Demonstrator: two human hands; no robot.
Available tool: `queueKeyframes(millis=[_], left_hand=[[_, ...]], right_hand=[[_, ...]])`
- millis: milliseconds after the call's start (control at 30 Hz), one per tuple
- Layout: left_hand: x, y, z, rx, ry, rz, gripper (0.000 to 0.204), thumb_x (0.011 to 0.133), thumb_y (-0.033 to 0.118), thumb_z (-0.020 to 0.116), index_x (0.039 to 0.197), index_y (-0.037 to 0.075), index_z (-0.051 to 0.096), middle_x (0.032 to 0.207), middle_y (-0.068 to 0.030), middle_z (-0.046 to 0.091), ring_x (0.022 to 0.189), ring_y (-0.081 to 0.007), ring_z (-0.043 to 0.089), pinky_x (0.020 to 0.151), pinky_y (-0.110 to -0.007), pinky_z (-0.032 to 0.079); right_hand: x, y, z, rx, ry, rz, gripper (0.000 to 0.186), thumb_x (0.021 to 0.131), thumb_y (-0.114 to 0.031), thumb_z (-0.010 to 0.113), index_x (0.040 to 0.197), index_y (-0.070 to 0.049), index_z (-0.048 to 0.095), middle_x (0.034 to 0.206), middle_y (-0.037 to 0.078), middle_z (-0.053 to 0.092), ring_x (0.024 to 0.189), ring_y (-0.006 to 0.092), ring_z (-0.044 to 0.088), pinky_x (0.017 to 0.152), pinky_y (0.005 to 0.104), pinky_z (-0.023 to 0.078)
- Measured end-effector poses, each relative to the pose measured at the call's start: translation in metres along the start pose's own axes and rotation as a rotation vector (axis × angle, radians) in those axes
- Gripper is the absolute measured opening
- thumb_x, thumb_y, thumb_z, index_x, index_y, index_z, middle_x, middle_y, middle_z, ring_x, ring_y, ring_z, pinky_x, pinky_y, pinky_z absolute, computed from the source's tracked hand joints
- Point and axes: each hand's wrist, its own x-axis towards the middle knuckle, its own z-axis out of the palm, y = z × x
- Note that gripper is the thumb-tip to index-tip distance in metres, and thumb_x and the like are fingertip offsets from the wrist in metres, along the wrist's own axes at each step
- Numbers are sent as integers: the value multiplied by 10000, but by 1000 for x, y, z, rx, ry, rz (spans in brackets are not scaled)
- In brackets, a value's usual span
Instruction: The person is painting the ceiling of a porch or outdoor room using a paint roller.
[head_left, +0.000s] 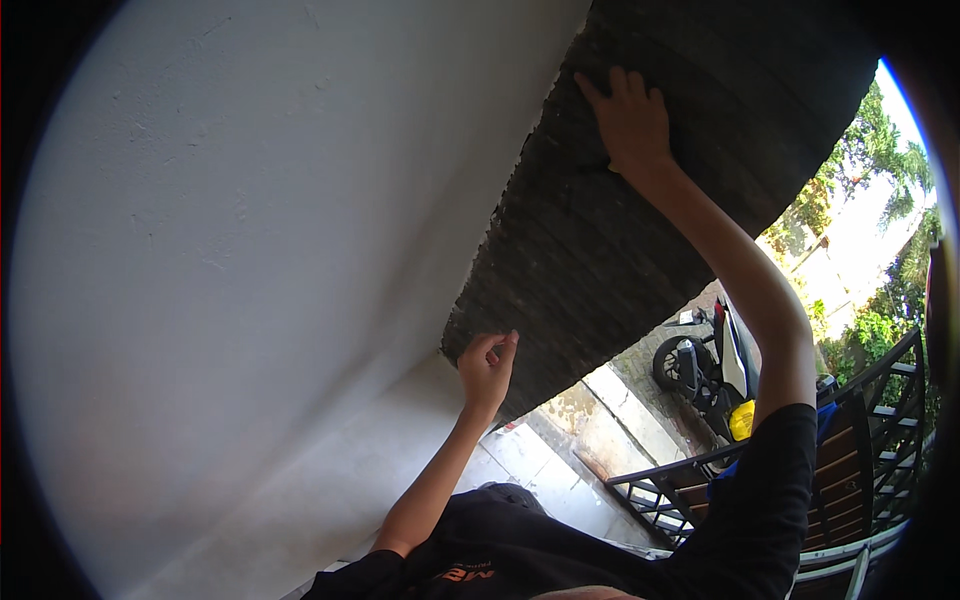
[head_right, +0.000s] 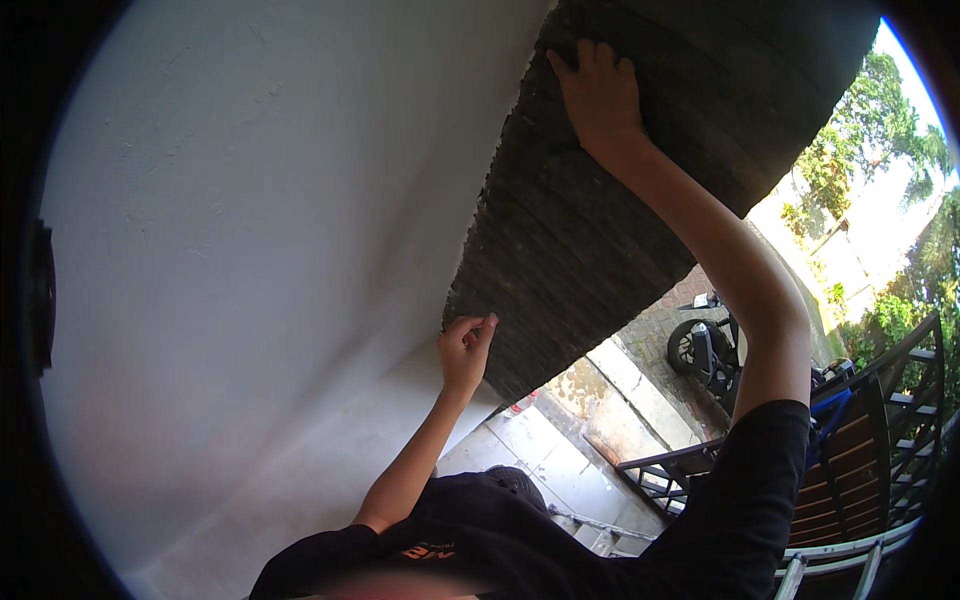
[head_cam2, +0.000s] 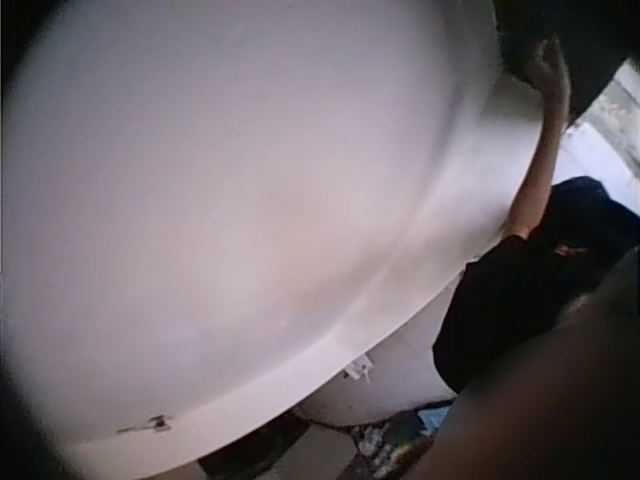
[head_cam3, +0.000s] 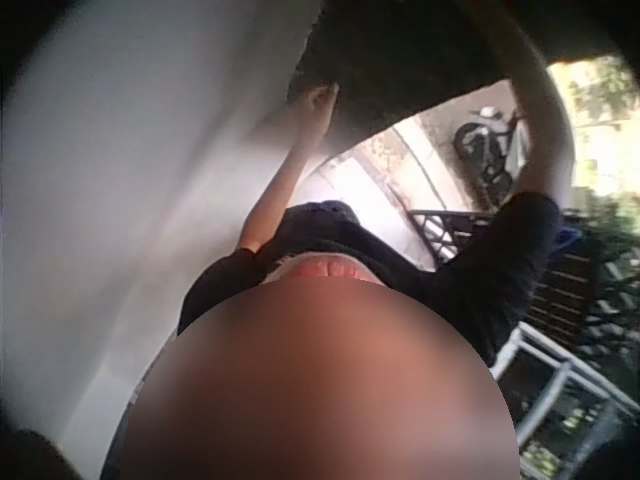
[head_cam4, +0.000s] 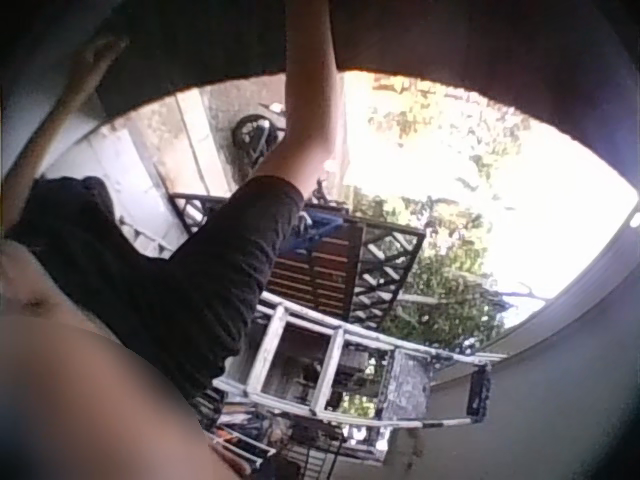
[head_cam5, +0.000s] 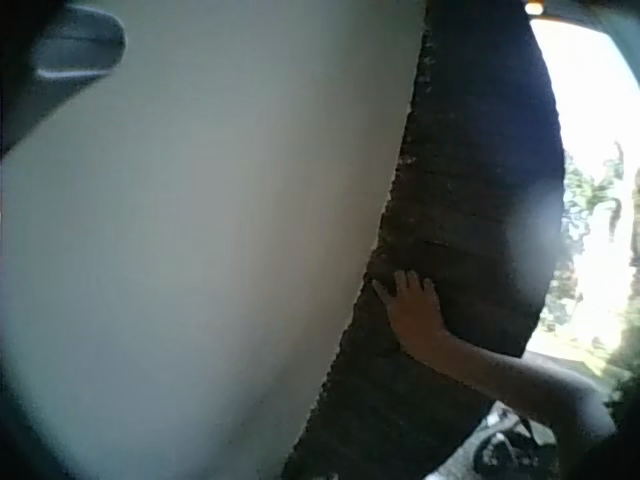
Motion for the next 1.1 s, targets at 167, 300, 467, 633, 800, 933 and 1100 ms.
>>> queueKeyframes(millis=[167,300,467,633,800,933,1100], left_hand=[[-3,2,6,-38,-38,-4,219,799,242,676,753,29,646,689,-51,608,475,-108,469,448,-251,363],[-2,2,6,-26,-6,-34,222,804,244,670,756,29,647,692,-52,609,474,-110,468,449,-252,363],[1,3,12,-38,9,-17,221,804,241,669,755,27,646,686,-51,608,480,-113,472,453,-250,366],[-5,-3,3,-33,-7,-58,218,801,240,672,755,29,645,690,-50,612,478,-112,462,459,-249,365],[1,-8,-10,8,24,-96,218,798,241,676,754,29,643,693,-41,616,466,-100,437,452,-250,349],[7,-6,-12,-31,42,-82,215,800,241,676,762,32,645,688,-31,614,473,-91,430,450,-252,341],[6,-9,-23,-31,69,-79,209,802,239,674,772,34,647,686,-31,614,477,-89,431,454,-250,343]], right_hand=[[10,-2,3,-8,-22,-32,521,757,-137,562,1244,-321,525,1001,54,488,904,210,474,715,336,420],[-2,6,-2,32,-103,-39,500,797,-159,557,1272,-307,496,1012,54,466,947,212,441,747,343,377],[13,-7,5,-12,-42,-42,501,783,-152,551,1256,-313,512,992,55,474,922,214,454,713,334,386],[16,-17,-2,-73,-69,-36,506,770,-150,542,1239,-341,524,958,53,485,882,211,476,677,327,403],[1,1,-2,25,-51,11,462,786,-151,525,1210,-331,554,927,62,497,883,221,490,689,341,420],[15,-7,9,-23,24,41,440,782,-145,520,1177,-329,582,914,54,499,874,214,495,690,343,429],[8,-1,-2,-24,-42,-48,469,786,-156,575,1232,-296,539,948,64,490,911,229,469,721,343,396]])
